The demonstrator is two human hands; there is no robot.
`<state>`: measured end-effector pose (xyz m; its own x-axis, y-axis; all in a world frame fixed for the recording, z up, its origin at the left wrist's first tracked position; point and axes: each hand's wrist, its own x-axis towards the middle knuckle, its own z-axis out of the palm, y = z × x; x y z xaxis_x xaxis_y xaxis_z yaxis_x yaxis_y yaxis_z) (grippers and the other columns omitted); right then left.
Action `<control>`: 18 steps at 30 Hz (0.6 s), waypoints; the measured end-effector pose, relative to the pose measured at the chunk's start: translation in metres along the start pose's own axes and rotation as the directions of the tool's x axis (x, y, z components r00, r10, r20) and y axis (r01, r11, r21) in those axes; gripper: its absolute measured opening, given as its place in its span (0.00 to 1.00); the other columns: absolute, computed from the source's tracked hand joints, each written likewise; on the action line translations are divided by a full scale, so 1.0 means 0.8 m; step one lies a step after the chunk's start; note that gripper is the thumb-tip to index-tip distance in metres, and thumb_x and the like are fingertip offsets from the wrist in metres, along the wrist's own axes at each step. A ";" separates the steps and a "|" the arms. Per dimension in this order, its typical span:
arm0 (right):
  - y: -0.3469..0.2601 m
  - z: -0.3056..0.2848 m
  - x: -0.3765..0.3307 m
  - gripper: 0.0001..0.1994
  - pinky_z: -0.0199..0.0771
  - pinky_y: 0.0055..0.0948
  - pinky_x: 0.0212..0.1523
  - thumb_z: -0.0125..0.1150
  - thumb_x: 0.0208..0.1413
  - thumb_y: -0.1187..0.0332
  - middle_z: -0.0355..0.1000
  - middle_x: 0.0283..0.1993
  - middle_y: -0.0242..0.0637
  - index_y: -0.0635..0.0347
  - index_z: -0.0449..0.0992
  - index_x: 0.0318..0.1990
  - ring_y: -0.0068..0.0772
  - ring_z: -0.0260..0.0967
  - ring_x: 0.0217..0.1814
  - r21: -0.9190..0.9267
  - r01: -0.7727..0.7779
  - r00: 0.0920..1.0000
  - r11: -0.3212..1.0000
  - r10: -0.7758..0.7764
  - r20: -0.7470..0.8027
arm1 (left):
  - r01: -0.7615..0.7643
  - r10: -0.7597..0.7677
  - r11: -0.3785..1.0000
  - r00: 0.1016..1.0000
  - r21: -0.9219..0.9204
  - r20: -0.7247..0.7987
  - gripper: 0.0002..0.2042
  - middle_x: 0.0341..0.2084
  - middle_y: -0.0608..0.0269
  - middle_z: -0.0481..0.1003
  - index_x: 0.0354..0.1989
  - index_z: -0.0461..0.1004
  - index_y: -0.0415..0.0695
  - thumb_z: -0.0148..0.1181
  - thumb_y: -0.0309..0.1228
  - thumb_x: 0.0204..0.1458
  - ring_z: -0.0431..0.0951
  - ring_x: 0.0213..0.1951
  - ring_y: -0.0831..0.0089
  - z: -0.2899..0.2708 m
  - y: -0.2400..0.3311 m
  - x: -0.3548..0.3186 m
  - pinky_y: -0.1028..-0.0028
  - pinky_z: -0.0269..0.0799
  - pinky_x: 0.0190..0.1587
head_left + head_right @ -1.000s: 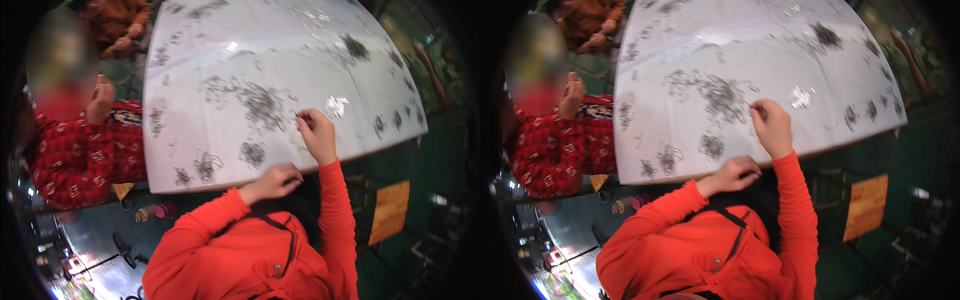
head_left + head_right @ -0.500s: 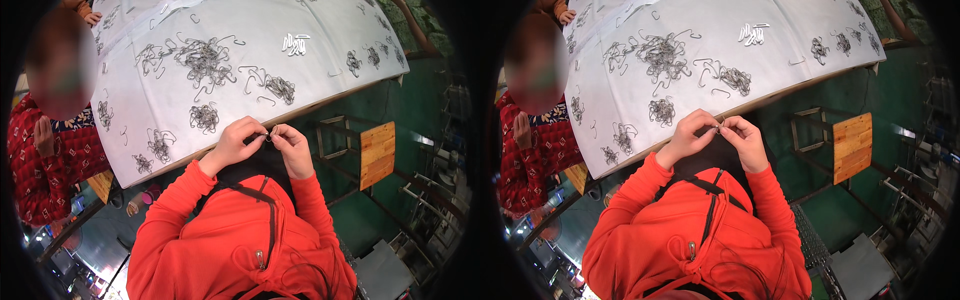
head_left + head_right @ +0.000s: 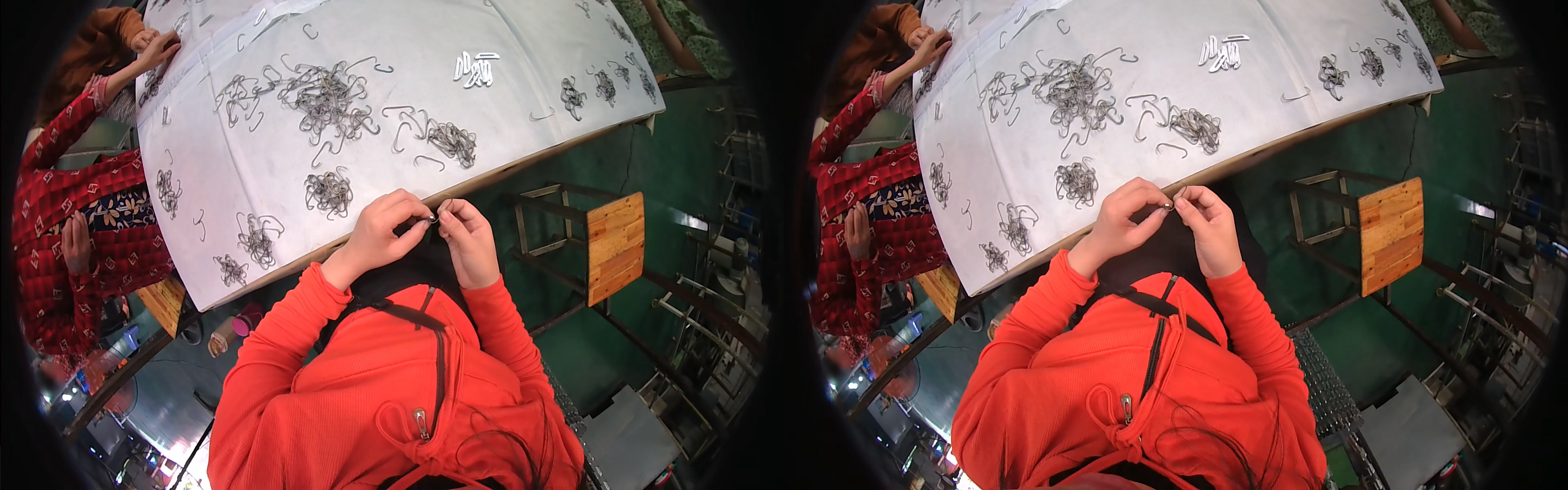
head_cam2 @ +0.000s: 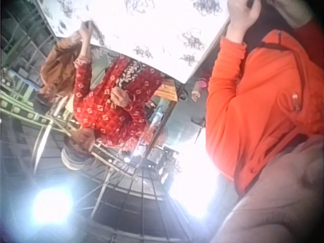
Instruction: The person sits on the floor in a workshop and assembles small metal hardware components by hand. They repeatedly pick up individual metal pieces from a white sheet, connect them, and place the finished units into a pile.
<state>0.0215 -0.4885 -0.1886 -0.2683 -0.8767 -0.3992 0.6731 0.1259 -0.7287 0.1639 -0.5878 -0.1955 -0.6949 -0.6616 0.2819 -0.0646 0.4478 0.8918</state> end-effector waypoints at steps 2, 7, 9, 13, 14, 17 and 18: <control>0.000 0.005 -0.003 0.04 0.60 0.15 0.38 0.60 0.59 0.72 0.70 0.37 0.25 0.61 0.74 0.40 0.13 0.61 0.36 -0.041 0.074 0.997 0.996 -0.074 -0.015 | 0.029 -0.029 0.999 0.999 -0.014 0.015 0.06 0.28 0.59 0.75 0.32 0.76 0.39 0.62 0.19 0.44 0.76 0.30 0.68 -0.001 0.000 -0.001 0.74 0.72 0.32; 0.001 -0.013 -0.002 0.05 0.63 0.17 0.44 0.59 0.60 0.73 0.70 0.39 0.25 0.61 0.73 0.42 0.14 0.63 0.40 0.006 -0.045 0.995 0.999 0.045 0.086 | 0.078 -0.078 0.996 0.997 -0.032 0.020 0.07 0.29 0.58 0.75 0.32 0.76 0.39 0.62 0.18 0.44 0.77 0.31 0.67 -0.002 0.005 -0.002 0.74 0.72 0.34; 0.006 -0.018 -0.001 0.05 0.64 0.18 0.46 0.58 0.60 0.74 0.70 0.39 0.25 0.62 0.73 0.42 0.15 0.63 0.41 0.046 -0.064 0.996 0.997 0.061 0.059 | 0.096 -0.096 0.995 0.995 -0.029 0.020 0.07 0.29 0.58 0.75 0.32 0.76 0.39 0.62 0.18 0.44 0.77 0.32 0.67 -0.001 0.005 -0.002 0.73 0.73 0.34; 0.012 -0.006 -0.002 0.05 0.65 0.19 0.48 0.57 0.61 0.74 0.70 0.40 0.27 0.62 0.72 0.43 0.18 0.65 0.42 0.056 0.047 0.999 0.997 -0.046 -0.019 | 0.073 -0.073 0.997 0.997 -0.003 0.037 0.07 0.29 0.59 0.75 0.32 0.76 0.39 0.62 0.18 0.44 0.77 0.32 0.68 -0.001 0.001 -0.002 0.74 0.73 0.34; 0.012 -0.001 -0.003 0.05 0.65 0.19 0.49 0.57 0.61 0.74 0.70 0.40 0.27 0.62 0.72 0.43 0.18 0.65 0.42 0.021 0.095 0.995 0.995 -0.094 -0.033 | 0.075 -0.074 0.997 0.996 -0.002 0.041 0.07 0.29 0.59 0.75 0.32 0.76 0.39 0.63 0.18 0.44 0.77 0.32 0.68 -0.001 0.001 -0.002 0.74 0.73 0.34; 0.004 0.010 -0.014 0.04 0.68 0.23 0.50 0.56 0.60 0.76 0.72 0.42 0.32 0.64 0.72 0.42 0.23 0.69 0.44 -0.160 0.243 0.970 0.957 -0.244 0.018 | 0.042 -0.041 0.999 0.996 -0.004 0.085 0.07 0.28 0.60 0.74 0.33 0.77 0.40 0.64 0.21 0.44 0.76 0.29 0.68 -0.005 0.005 0.002 0.73 0.72 0.32; 0.005 0.006 -0.017 0.04 0.69 0.24 0.50 0.56 0.60 0.77 0.73 0.42 0.34 0.64 0.72 0.41 0.25 0.70 0.45 -0.277 0.308 0.950 0.910 -0.308 0.045 | 0.025 -0.024 1.000 0.994 -0.006 0.106 0.06 0.27 0.61 0.74 0.33 0.77 0.41 0.65 0.22 0.45 0.76 0.28 0.68 -0.009 0.007 0.005 0.72 0.72 0.31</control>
<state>0.0316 -0.4785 -0.1835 -0.4316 -0.8927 -0.1296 0.3389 -0.0273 -0.9404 0.1657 -0.5924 -0.1870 -0.7654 -0.6043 0.2213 -0.0773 0.4277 0.9006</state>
